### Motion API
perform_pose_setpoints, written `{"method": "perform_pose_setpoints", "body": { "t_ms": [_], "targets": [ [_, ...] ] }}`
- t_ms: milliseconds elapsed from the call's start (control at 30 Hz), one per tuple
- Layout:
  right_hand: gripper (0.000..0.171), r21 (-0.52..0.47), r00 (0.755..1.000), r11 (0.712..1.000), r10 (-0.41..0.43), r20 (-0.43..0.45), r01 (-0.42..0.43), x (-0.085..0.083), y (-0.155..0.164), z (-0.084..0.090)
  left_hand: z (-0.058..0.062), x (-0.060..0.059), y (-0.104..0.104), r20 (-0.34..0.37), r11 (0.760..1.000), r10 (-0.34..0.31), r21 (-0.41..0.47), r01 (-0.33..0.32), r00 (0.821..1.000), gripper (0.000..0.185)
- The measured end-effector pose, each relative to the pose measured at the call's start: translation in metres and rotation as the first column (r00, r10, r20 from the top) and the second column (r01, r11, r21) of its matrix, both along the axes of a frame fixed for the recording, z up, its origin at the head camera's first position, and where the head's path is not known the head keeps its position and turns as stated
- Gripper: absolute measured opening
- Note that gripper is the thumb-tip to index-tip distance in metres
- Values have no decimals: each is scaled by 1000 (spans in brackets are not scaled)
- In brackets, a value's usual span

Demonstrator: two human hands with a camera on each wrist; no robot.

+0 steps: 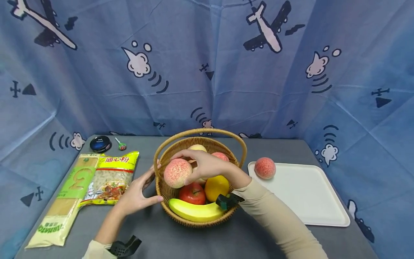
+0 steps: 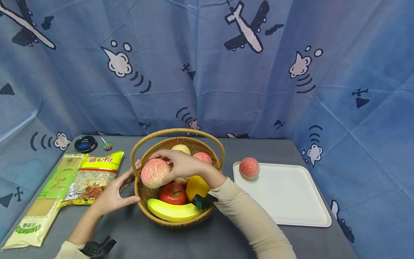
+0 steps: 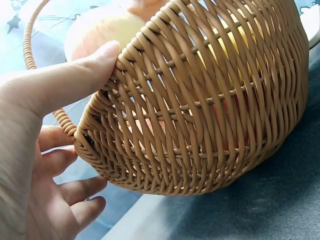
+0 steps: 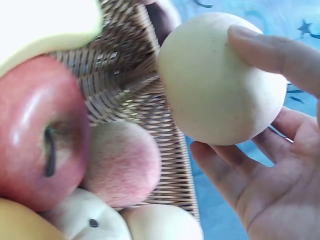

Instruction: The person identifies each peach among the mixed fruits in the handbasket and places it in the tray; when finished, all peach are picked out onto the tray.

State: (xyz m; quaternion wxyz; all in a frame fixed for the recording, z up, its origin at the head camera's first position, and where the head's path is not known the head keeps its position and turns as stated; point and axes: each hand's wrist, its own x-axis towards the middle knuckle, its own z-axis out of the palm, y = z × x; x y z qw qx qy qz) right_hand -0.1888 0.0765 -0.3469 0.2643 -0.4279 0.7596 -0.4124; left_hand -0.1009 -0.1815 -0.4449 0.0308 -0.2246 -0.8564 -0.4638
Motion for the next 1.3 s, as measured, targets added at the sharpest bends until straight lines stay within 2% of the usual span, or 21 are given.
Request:
{"method": "perform_pose_setpoints", "body": {
  "t_ms": [133, 333, 533, 733, 833, 1000, 1100, 1233, 1300],
  "targets": [
    [69, -79, 1000, 997, 6, -10, -7, 6, 12, 9, 1, -1, -1, -4, 1000, 1, -13, -1, 1000, 92],
    [69, -161, 994, 984, -85, -66, 73, 22, 36, 19, 5, -2, -1, -2, 1000, 1, -16, -1, 1000, 91],
    [70, -285, 990, 949, -142, 3, 137, 39, 62, 21, 6, -1, -2, -9, 1000, 7, -22, -7, 1000, 91],
    [74, -367, 979, 914, -202, -39, 174, 55, 96, 20, 4, 0, -2, -11, 1000, 10, -11, -10, 1000, 91],
    [76, -393, 961, 892, -271, -63, 225, 62, 117, 18, 4, 0, -2, -9, 1000, 12, -15, -12, 1000, 91],
    [77, -469, 909, 820, -410, -80, 328, 70, 155, 6, 4, -1, -2, -9, 1000, 13, -10, -13, 1000, 92],
    [77, -486, 858, 769, -509, -73, 415, 75, 176, -4, 3, -1, -2, -12, 1000, 7, -1, -7, 1000, 92],
    [76, -459, 752, 685, -657, -53, 566, 80, 198, -22, 1, -1, -2, -9, 1000, -8, 14, 8, 1000, 92],
    [76, -448, 699, 633, -715, -27, 631, 82, 208, -32, 1, 0, -3, -7, 1000, -8, 12, 8, 1000, 92]
  ]
}}
